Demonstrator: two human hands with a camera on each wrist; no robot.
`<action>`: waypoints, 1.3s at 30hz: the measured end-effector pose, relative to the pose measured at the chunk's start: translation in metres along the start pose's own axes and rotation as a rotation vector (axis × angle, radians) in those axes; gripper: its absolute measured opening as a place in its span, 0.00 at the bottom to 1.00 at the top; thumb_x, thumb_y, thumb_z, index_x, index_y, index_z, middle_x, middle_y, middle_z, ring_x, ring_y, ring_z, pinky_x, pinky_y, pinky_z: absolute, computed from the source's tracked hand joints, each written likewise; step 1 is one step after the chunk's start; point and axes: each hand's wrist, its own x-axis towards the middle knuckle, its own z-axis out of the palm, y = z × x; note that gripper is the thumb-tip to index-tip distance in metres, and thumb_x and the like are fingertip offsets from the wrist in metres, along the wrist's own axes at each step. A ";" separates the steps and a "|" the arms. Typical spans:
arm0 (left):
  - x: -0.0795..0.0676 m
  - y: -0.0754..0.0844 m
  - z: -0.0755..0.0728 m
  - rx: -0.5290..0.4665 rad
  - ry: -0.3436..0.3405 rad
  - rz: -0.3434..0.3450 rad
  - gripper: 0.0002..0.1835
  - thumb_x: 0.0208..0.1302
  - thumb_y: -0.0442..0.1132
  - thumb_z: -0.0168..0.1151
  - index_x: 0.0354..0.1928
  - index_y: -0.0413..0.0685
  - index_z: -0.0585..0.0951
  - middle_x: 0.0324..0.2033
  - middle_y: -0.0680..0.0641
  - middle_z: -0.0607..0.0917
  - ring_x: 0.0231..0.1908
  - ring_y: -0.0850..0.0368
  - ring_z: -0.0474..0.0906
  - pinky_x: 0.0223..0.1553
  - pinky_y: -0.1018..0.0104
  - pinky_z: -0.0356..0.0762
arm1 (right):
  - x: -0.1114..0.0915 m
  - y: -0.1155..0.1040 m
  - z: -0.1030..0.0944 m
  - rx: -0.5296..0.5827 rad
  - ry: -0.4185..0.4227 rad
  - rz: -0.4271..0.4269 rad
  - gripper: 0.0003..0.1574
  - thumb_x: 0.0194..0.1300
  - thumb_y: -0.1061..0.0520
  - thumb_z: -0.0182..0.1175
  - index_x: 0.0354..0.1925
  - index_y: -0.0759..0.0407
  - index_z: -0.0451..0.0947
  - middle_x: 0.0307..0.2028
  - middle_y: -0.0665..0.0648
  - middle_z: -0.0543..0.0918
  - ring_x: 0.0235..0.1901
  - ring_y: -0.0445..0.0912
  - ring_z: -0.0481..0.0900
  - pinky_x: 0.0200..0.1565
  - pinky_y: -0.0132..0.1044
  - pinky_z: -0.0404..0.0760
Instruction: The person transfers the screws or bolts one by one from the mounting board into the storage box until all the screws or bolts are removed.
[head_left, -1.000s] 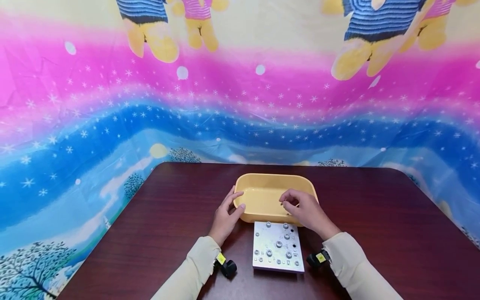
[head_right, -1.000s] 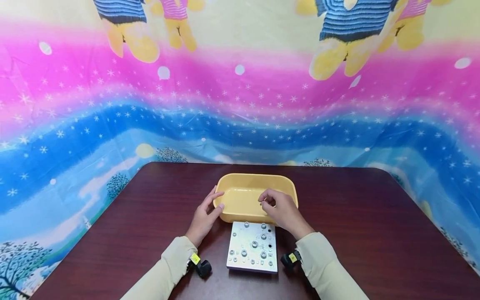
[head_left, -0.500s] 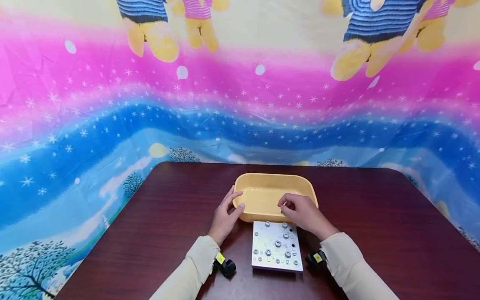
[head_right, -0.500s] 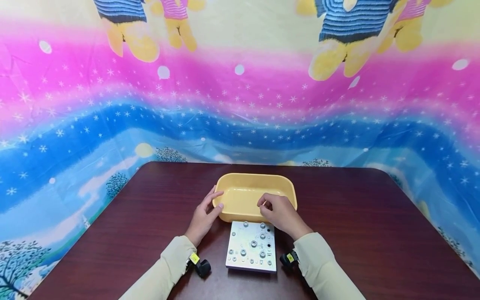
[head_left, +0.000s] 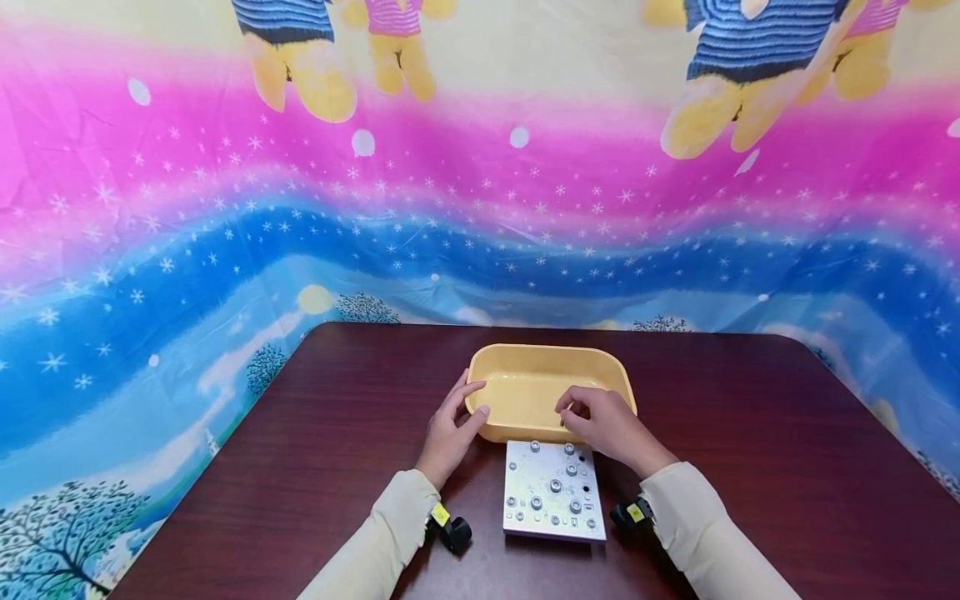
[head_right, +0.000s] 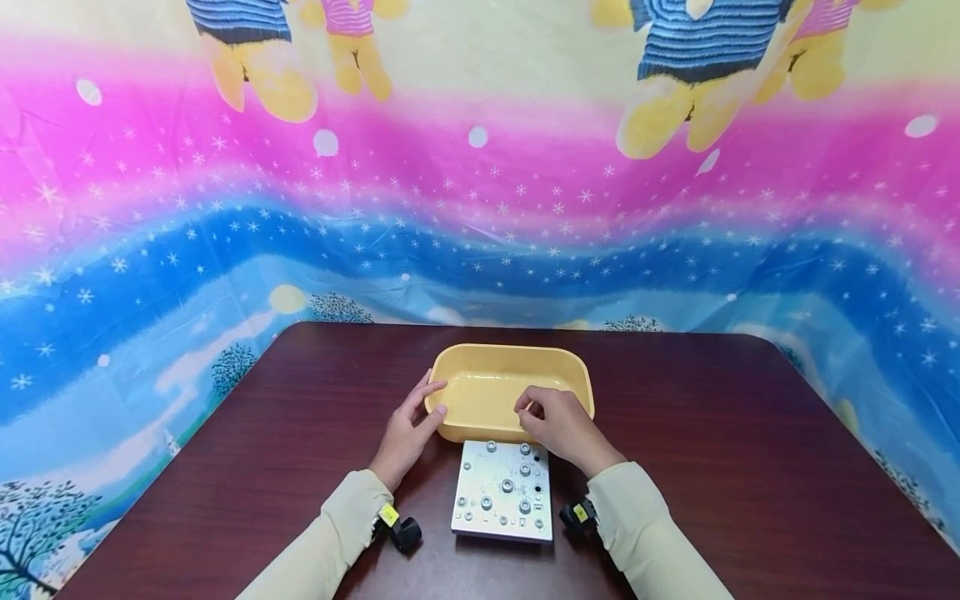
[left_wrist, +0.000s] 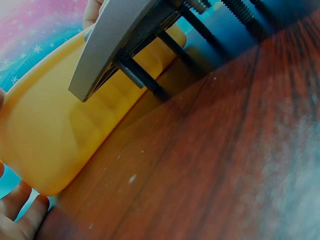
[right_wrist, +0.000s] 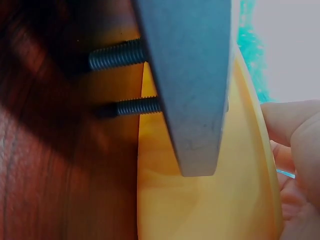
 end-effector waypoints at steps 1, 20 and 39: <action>0.000 0.000 0.000 -0.001 0.000 0.000 0.22 0.66 0.36 0.60 0.61 0.39 0.75 0.72 0.43 0.59 0.67 0.50 0.64 0.61 0.49 0.67 | 0.000 0.000 0.000 0.000 -0.001 0.002 0.03 0.64 0.59 0.61 0.37 0.55 0.81 0.23 0.44 0.79 0.23 0.41 0.73 0.29 0.34 0.75; 0.000 0.002 -0.001 0.003 -0.001 -0.025 0.22 0.67 0.35 0.60 0.62 0.42 0.75 0.73 0.48 0.58 0.68 0.51 0.62 0.62 0.50 0.66 | 0.001 -0.006 0.001 -0.081 -0.025 0.027 0.14 0.66 0.55 0.59 0.48 0.58 0.82 0.28 0.45 0.82 0.26 0.39 0.75 0.34 0.37 0.76; 0.011 -0.036 0.001 0.020 0.005 -0.015 0.23 0.67 0.43 0.61 0.63 0.52 0.75 0.73 0.60 0.56 0.69 0.60 0.59 0.60 0.59 0.70 | 0.002 -0.005 0.003 -0.075 -0.008 0.019 0.12 0.66 0.57 0.59 0.46 0.58 0.82 0.28 0.45 0.80 0.27 0.40 0.74 0.33 0.36 0.75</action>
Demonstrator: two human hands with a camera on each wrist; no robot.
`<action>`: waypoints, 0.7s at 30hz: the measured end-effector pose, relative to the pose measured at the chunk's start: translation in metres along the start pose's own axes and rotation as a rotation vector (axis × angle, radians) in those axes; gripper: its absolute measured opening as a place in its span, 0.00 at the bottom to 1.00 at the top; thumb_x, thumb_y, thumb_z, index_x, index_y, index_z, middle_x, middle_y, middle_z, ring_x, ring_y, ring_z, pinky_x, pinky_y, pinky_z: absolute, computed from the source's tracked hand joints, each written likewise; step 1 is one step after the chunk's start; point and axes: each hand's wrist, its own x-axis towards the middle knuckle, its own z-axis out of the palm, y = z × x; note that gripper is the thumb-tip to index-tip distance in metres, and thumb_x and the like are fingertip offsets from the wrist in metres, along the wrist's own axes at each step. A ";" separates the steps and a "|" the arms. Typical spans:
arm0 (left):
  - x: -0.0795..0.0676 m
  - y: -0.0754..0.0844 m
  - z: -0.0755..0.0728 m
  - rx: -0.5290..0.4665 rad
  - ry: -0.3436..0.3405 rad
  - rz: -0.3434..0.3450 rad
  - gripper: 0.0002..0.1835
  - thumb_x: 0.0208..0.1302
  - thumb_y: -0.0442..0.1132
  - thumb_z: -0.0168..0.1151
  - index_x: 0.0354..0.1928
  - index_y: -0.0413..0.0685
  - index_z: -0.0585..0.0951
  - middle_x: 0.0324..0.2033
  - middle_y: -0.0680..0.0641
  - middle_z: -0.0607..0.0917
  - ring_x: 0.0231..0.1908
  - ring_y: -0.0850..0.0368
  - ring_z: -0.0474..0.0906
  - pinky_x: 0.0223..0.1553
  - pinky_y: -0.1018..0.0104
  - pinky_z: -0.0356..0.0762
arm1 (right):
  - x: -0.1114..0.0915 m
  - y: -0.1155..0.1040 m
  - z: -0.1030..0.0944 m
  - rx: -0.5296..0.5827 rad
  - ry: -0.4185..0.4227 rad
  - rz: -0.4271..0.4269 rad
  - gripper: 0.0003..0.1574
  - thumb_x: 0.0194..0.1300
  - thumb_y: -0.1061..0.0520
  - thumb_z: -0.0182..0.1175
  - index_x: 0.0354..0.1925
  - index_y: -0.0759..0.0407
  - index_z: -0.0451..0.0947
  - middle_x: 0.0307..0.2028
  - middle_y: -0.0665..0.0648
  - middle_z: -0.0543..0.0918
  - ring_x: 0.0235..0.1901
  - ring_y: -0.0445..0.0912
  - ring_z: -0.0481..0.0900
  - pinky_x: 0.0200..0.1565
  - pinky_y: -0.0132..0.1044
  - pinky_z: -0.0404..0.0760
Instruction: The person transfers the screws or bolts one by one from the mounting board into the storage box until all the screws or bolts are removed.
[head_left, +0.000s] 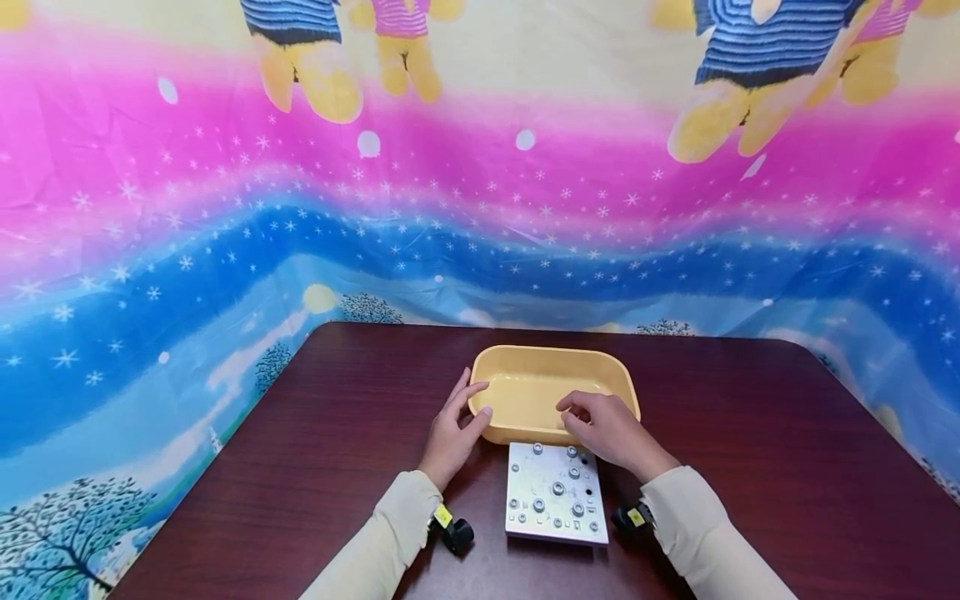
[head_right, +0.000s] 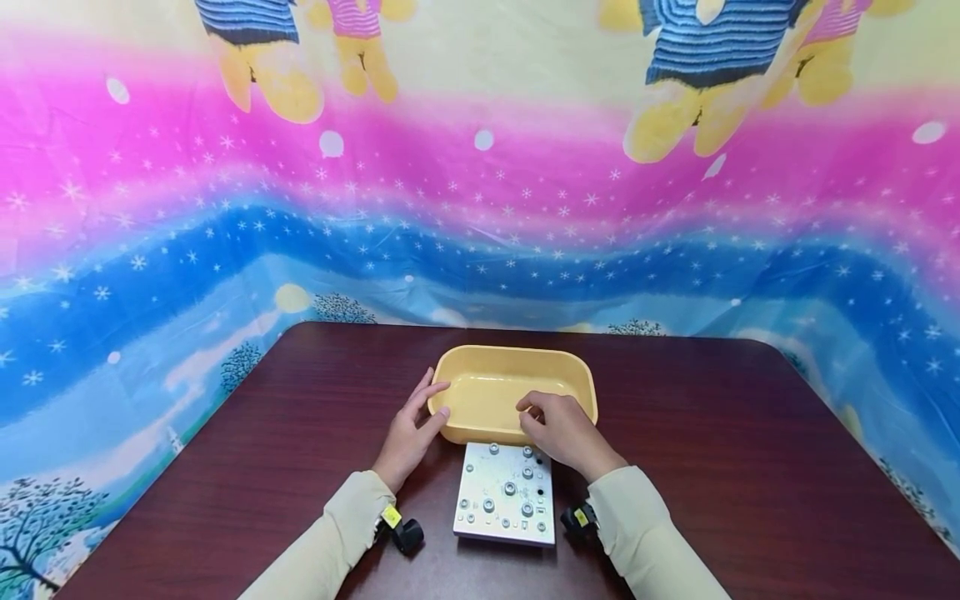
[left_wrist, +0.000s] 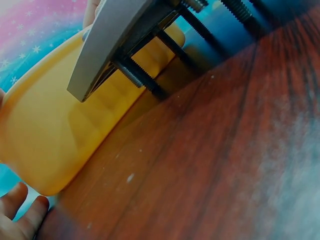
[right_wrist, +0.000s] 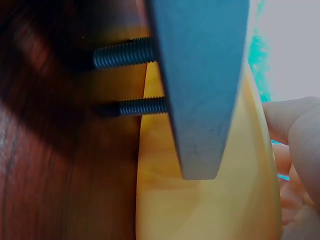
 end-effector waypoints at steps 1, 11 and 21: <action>0.000 0.000 0.000 0.005 0.001 0.011 0.22 0.67 0.43 0.61 0.63 0.52 0.75 0.73 0.60 0.56 0.69 0.59 0.58 0.60 0.58 0.70 | 0.000 0.000 0.000 -0.001 -0.001 0.000 0.12 0.66 0.57 0.59 0.46 0.57 0.82 0.28 0.45 0.80 0.28 0.40 0.74 0.34 0.36 0.75; -0.006 0.016 -0.001 0.018 -0.015 0.058 0.21 0.69 0.36 0.57 0.63 0.47 0.74 0.73 0.55 0.55 0.71 0.53 0.53 0.62 0.51 0.66 | -0.001 0.002 0.001 0.033 0.001 -0.040 0.10 0.66 0.57 0.59 0.45 0.55 0.83 0.33 0.46 0.83 0.31 0.39 0.76 0.35 0.36 0.77; -0.012 0.037 -0.005 0.026 -0.032 0.044 0.21 0.69 0.35 0.56 0.63 0.43 0.74 0.73 0.50 0.55 0.71 0.49 0.53 0.62 0.49 0.65 | -0.003 -0.007 -0.023 0.080 -0.004 -0.096 0.13 0.67 0.58 0.58 0.50 0.58 0.81 0.43 0.54 0.84 0.38 0.42 0.80 0.41 0.39 0.81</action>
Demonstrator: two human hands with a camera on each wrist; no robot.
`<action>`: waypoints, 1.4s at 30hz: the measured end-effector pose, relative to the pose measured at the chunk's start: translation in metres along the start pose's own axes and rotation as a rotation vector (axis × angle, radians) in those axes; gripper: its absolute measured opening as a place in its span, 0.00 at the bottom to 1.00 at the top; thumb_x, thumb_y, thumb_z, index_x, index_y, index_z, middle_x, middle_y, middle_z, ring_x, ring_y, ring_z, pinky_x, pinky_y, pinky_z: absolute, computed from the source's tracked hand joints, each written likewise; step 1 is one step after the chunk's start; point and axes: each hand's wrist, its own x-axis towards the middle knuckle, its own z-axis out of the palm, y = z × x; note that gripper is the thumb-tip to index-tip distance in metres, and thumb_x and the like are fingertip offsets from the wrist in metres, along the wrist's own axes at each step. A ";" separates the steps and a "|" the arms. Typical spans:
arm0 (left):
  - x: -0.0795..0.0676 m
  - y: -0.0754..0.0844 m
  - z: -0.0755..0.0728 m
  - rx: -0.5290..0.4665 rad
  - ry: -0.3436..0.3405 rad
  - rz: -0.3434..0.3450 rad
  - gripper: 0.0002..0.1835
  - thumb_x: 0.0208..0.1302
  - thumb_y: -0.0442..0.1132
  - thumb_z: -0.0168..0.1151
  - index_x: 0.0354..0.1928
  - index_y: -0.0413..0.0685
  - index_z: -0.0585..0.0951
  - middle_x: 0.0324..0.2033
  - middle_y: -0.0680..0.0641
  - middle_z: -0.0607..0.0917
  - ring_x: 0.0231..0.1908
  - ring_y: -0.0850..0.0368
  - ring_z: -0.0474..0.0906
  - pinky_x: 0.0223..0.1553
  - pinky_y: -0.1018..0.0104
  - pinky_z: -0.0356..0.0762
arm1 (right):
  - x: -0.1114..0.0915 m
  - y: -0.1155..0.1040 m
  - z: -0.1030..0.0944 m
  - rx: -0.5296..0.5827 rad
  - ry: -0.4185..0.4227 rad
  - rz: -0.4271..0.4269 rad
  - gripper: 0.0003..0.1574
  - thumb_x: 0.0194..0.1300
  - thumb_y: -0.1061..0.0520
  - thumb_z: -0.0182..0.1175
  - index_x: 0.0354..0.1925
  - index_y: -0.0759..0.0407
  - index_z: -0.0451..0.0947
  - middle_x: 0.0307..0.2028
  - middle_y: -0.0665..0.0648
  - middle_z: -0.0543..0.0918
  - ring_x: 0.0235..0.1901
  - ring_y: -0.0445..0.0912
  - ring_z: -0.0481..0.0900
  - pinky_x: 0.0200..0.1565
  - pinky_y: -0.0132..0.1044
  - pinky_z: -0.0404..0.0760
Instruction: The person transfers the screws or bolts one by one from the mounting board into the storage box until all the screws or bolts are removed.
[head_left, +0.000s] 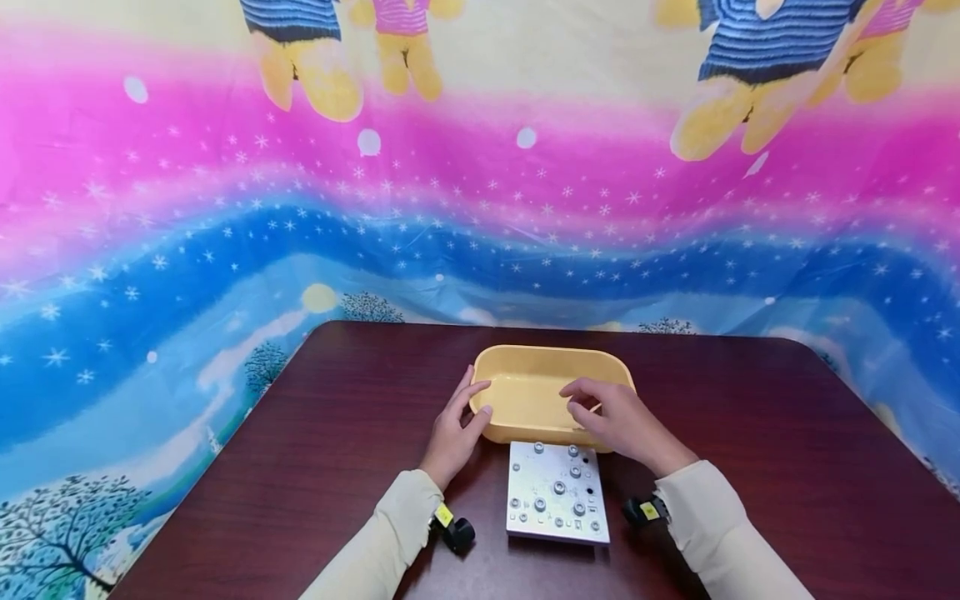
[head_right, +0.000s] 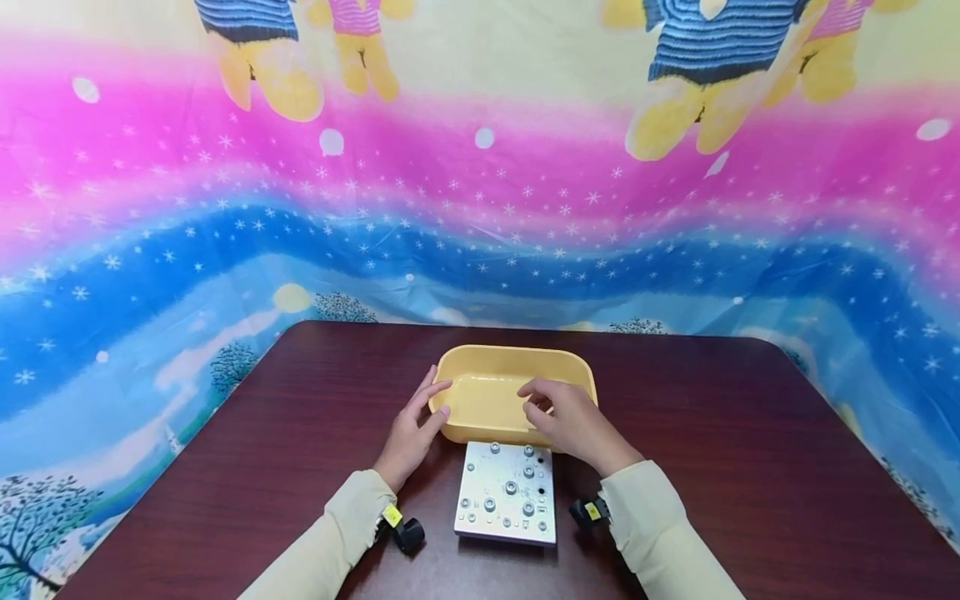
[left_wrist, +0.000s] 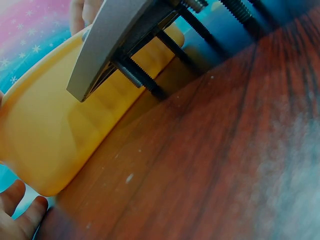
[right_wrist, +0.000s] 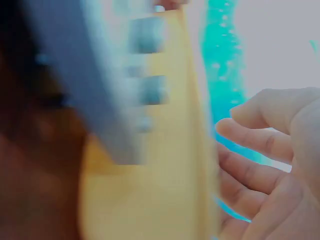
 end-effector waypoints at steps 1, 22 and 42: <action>0.000 0.000 0.000 -0.001 0.001 0.003 0.21 0.69 0.35 0.56 0.63 0.42 0.73 0.73 0.50 0.55 0.71 0.49 0.53 0.62 0.49 0.66 | -0.001 -0.004 -0.005 -0.011 -0.001 -0.005 0.14 0.67 0.58 0.59 0.50 0.58 0.81 0.42 0.53 0.84 0.38 0.42 0.80 0.41 0.39 0.81; 0.000 -0.003 0.001 -0.025 0.007 -0.008 0.20 0.69 0.36 0.56 0.63 0.46 0.74 0.73 0.52 0.56 0.71 0.51 0.54 0.62 0.49 0.65 | -0.043 -0.065 -0.040 -0.187 -0.460 0.059 0.06 0.53 0.59 0.66 0.27 0.50 0.78 0.20 0.44 0.75 0.21 0.38 0.71 0.25 0.33 0.72; -0.002 0.003 0.002 -0.004 0.010 -0.018 0.20 0.69 0.36 0.56 0.62 0.47 0.75 0.73 0.51 0.57 0.71 0.50 0.54 0.62 0.49 0.65 | -0.055 -0.077 -0.012 -0.361 -0.555 0.163 0.14 0.40 0.61 0.68 0.14 0.46 0.73 0.15 0.45 0.73 0.05 0.40 0.69 0.11 0.36 0.71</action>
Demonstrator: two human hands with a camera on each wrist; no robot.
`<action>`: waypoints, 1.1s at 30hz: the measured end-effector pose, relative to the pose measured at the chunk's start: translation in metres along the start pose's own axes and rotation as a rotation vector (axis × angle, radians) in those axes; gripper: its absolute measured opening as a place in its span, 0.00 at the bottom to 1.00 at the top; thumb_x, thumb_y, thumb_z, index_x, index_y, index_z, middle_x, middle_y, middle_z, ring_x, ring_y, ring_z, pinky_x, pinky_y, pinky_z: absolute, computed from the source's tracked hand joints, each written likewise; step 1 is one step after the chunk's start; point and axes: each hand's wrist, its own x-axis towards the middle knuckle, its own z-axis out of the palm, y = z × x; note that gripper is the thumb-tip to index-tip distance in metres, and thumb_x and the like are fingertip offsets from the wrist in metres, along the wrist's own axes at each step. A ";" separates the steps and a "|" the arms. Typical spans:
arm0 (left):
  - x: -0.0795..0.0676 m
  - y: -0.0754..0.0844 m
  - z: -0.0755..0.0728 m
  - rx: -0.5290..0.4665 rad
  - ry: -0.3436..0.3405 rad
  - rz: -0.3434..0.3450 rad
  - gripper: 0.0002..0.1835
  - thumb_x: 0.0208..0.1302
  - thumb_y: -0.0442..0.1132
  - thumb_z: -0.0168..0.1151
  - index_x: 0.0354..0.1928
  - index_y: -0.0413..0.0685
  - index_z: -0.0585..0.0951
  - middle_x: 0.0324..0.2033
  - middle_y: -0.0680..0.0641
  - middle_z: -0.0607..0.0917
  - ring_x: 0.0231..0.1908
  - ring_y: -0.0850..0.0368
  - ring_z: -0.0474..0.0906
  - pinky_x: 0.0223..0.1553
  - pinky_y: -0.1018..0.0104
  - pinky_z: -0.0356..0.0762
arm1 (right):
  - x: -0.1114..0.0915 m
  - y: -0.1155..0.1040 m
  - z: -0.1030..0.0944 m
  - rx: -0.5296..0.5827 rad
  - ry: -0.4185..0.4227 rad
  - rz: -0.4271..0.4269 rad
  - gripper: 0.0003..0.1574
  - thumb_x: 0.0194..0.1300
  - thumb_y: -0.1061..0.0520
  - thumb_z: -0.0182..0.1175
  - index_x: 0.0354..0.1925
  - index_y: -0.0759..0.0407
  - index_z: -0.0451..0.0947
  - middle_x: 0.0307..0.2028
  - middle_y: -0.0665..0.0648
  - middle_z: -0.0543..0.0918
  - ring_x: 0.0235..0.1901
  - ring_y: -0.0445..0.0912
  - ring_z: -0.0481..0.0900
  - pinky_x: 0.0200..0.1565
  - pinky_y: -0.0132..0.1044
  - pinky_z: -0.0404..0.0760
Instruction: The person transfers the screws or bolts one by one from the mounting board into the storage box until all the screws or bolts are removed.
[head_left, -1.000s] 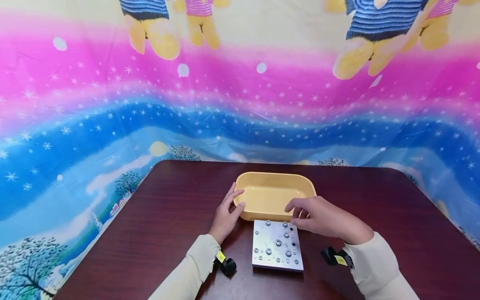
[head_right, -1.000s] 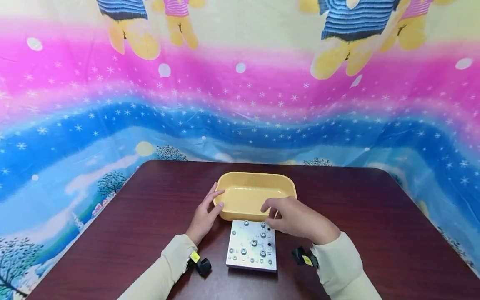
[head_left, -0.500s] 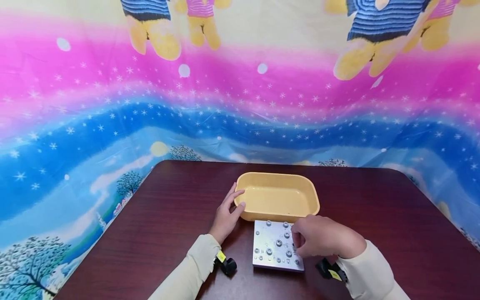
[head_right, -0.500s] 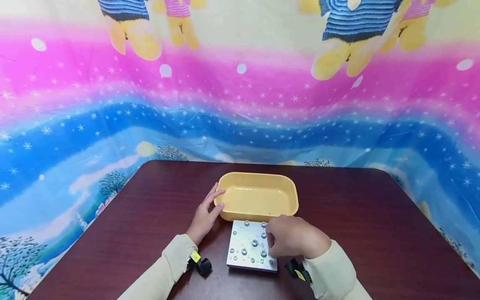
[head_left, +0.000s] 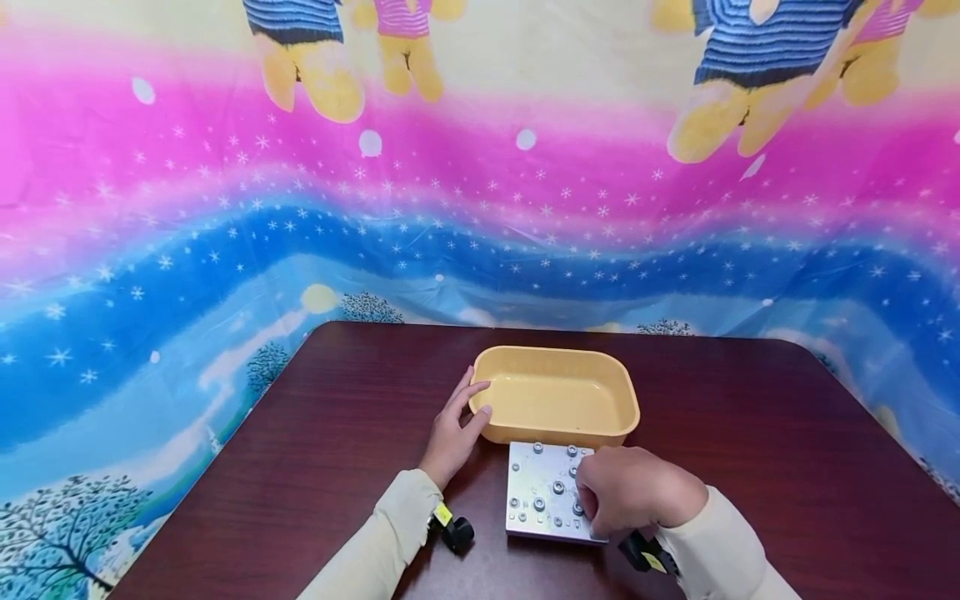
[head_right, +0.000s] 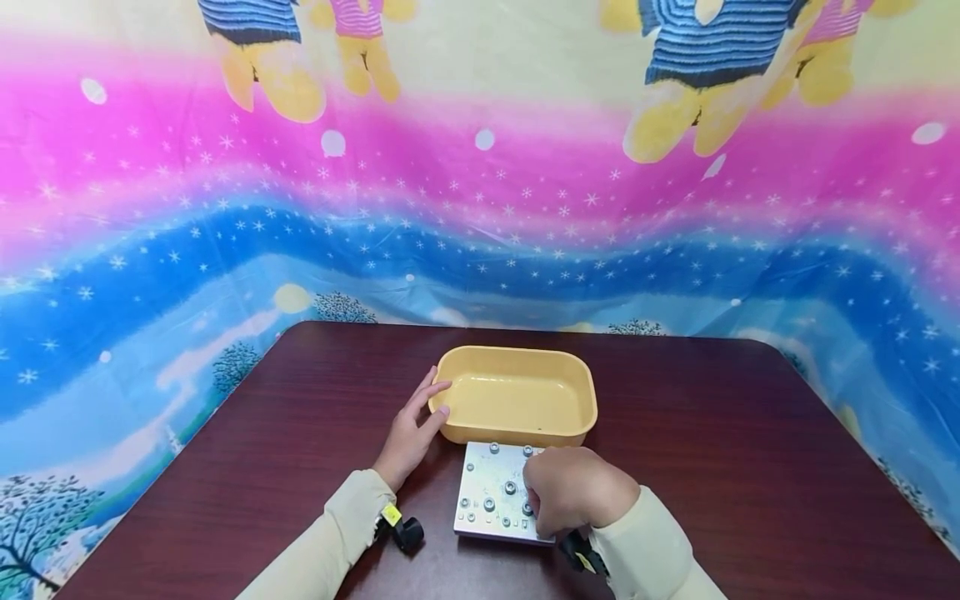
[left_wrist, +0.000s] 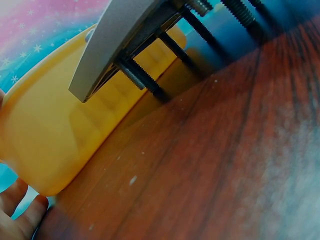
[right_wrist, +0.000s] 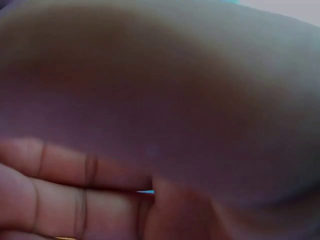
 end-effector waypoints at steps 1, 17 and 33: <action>0.000 0.000 0.000 0.001 0.000 0.000 0.20 0.69 0.36 0.56 0.62 0.47 0.75 0.73 0.51 0.57 0.71 0.50 0.54 0.62 0.49 0.65 | 0.000 0.000 0.001 -0.018 0.008 -0.009 0.15 0.40 0.61 0.68 0.13 0.45 0.73 0.14 0.44 0.73 0.04 0.39 0.69 0.11 0.36 0.71; -0.001 0.001 0.000 -0.004 -0.001 0.001 0.20 0.69 0.35 0.57 0.62 0.47 0.75 0.73 0.51 0.57 0.71 0.49 0.54 0.62 0.49 0.66 | 0.000 -0.005 0.003 -0.096 0.030 0.040 0.15 0.39 0.59 0.68 0.12 0.46 0.71 0.13 0.45 0.71 0.04 0.39 0.68 0.11 0.35 0.70; -0.001 0.001 0.000 0.002 0.003 0.007 0.20 0.69 0.35 0.57 0.62 0.47 0.75 0.73 0.48 0.57 0.71 0.49 0.54 0.62 0.50 0.66 | -0.002 -0.006 0.002 -0.066 0.054 0.036 0.13 0.38 0.58 0.66 0.13 0.47 0.70 0.15 0.45 0.71 0.04 0.40 0.68 0.10 0.37 0.71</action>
